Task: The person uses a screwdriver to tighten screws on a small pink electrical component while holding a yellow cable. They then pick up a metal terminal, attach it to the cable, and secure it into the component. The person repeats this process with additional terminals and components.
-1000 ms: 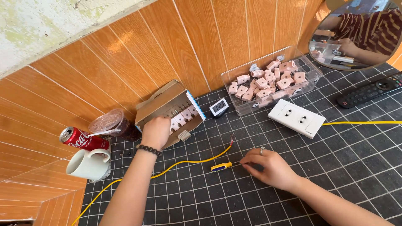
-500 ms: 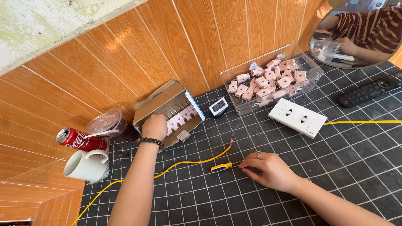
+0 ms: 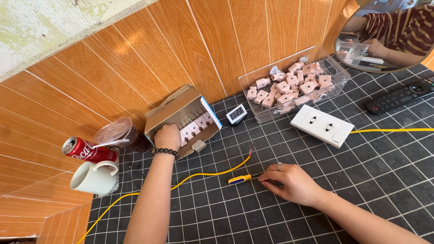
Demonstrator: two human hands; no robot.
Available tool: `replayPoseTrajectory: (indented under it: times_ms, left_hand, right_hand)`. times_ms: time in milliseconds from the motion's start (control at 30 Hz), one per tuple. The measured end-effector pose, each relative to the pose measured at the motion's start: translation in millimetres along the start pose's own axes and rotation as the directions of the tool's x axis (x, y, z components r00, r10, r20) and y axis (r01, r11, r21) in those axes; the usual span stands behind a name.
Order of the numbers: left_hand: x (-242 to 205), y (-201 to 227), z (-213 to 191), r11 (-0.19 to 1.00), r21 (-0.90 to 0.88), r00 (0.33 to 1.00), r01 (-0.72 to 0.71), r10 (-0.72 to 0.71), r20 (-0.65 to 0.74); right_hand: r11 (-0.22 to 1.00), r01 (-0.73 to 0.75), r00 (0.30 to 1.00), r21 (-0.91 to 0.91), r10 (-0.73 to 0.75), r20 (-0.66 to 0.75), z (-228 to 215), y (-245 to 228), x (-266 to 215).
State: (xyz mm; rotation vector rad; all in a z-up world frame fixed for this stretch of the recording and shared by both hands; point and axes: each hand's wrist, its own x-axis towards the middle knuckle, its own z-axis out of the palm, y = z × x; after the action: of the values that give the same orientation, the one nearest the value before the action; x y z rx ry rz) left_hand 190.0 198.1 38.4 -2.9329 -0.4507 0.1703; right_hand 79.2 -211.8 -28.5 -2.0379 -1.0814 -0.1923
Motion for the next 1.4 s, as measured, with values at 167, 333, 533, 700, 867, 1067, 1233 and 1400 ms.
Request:
replayPoseTrajectory:
  times_ms: [167,333,533,700,867,1067,1233,1400]
  left_hand:
    - [6,0,10,1.0,-0.014,1.0,0.019,-0.019,-0.005]
    - [8,-1,19,1.0,-0.001,0.998,0.021,-0.021,-0.063]
    - [8,-2,21,0.999,0.031,0.995,0.026,-0.023,-0.096]
    - [10,-3,22,0.997,0.065,0.996,0.043,-0.037,-0.085]
    - [12,-4,24,0.996,0.078,0.995,0.039,-0.032,-0.094]
    - [-36,38,-22,0.987,0.16,0.998,0.026,-0.033,0.045]
    - [-85,120,-101,0.972,0.075,0.974,-0.221,0.216,0.065]
    - [-39,202,-144,0.799,-0.118,0.806,-0.59,0.591,-0.025]
  right_hand:
    - [1.0,0.018,1.0,-0.01,-0.018,-0.001,-2,-2,0]
    - [1.0,0.018,1.0,-0.014,-0.019,-0.013,0,0,-1]
    - [0.999,0.032,1.0,-0.01,-0.032,-0.002,-1,-1,-1]
    - [1.0,0.022,1.0,-0.015,-0.022,0.008,1,2,-2]
    - [1.0,0.019,1.0,-0.013,-0.019,0.022,-1,1,-1]
    - [0.999,0.038,0.999,-0.001,-0.038,0.025,-4,-3,1]
    - [0.997,0.071,0.997,-0.002,-0.071,0.026,-5,-5,5]
    - [0.998,0.065,0.997,-0.003,-0.065,0.032,0,4,1]
